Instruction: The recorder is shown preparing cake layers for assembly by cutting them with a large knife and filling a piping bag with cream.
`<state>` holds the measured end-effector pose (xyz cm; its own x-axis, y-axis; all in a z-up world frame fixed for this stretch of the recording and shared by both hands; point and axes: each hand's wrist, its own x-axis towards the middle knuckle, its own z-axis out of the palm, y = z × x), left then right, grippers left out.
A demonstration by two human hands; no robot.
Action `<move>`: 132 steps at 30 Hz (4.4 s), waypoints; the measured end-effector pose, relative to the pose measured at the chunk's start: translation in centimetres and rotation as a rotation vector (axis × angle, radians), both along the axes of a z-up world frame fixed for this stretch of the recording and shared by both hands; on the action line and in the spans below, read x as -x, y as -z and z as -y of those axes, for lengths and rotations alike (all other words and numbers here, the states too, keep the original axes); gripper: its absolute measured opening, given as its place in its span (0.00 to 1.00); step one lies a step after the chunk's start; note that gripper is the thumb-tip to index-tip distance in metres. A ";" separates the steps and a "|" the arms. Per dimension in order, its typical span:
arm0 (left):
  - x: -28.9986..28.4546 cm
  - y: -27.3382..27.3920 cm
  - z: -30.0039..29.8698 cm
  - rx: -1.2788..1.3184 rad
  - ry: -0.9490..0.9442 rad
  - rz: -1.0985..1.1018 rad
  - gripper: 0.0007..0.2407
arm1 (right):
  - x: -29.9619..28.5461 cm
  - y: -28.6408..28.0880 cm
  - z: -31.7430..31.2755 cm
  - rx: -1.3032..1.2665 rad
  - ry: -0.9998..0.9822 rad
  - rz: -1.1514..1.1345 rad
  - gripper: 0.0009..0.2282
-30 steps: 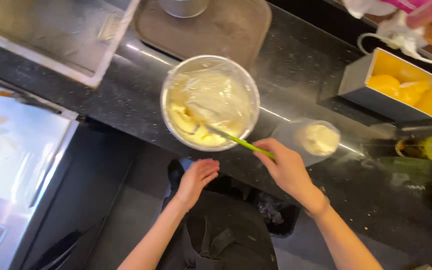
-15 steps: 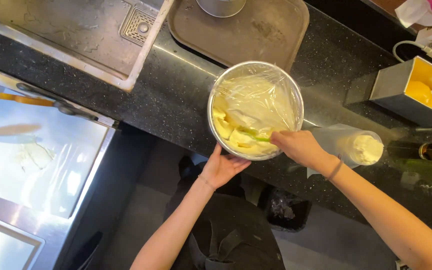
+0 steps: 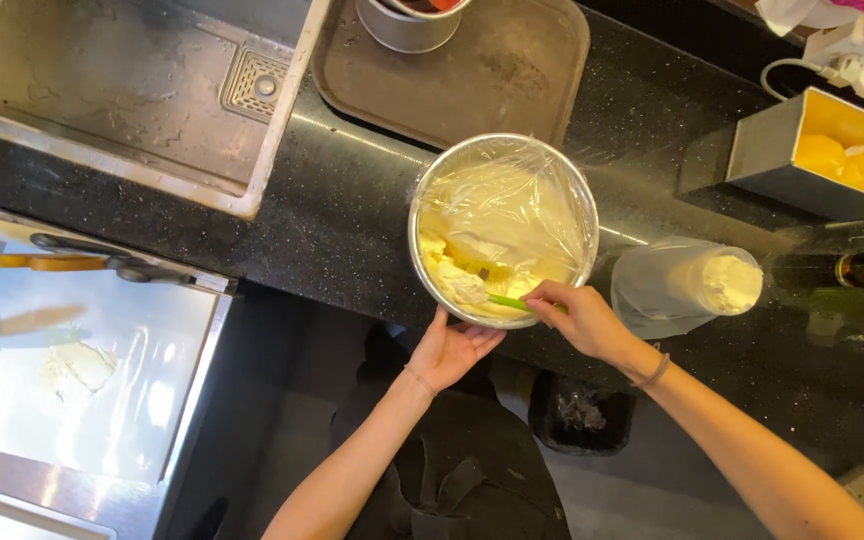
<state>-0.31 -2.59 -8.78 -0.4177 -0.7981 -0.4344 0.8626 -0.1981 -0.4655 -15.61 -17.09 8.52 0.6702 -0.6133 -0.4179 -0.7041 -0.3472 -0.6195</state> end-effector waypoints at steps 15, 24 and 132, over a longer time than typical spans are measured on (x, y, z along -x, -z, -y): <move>9.2 -2.4 -0.4 0.328 0.453 0.869 0.23 | 12.8 -6.5 -4.5 0.079 0.519 0.473 0.10; 18.5 -11.2 15.4 0.740 -0.083 2.154 0.48 | 26.3 -1.3 0.2 0.540 0.754 0.603 0.07; 18.4 -11.2 10.2 0.520 0.018 2.240 0.46 | 30.8 -7.4 -0.9 0.490 0.925 0.382 0.09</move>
